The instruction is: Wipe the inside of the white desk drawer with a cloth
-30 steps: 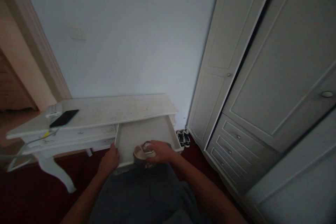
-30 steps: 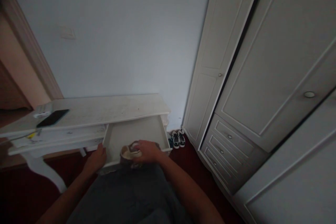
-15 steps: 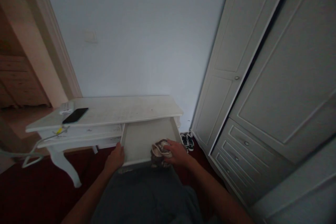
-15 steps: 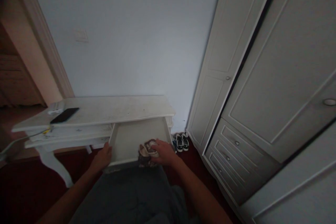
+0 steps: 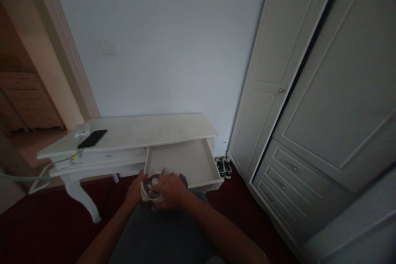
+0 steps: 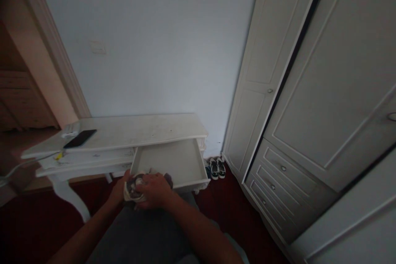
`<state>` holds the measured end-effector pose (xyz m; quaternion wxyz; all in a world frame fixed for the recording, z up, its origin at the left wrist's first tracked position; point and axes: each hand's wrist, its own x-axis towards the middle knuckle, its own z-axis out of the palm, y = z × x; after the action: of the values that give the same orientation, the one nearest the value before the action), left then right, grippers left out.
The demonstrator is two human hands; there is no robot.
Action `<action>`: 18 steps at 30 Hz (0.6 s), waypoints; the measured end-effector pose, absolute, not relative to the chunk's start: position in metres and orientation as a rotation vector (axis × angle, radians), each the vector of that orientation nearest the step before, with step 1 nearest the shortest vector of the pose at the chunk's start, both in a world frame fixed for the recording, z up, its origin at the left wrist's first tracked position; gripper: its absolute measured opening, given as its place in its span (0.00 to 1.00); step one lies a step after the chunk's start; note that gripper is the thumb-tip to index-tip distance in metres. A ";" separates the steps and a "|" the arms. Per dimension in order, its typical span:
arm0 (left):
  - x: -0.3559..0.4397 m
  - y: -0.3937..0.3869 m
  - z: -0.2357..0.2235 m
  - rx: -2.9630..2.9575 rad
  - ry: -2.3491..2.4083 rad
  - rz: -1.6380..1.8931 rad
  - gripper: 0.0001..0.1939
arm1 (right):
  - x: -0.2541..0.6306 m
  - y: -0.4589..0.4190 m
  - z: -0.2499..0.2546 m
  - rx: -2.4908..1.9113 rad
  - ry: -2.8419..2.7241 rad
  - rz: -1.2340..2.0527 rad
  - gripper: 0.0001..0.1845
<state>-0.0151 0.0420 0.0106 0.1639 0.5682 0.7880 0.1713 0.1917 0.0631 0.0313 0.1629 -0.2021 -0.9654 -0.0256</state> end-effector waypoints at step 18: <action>-0.007 0.049 0.015 1.525 2.359 0.423 0.20 | 0.297 0.079 0.033 -0.951 -2.687 -0.056 0.23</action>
<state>-0.0075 0.0495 0.0147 0.1499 0.5306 0.8211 0.1473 0.2969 0.0787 0.0326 0.1448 -0.3302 -0.9325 -0.0196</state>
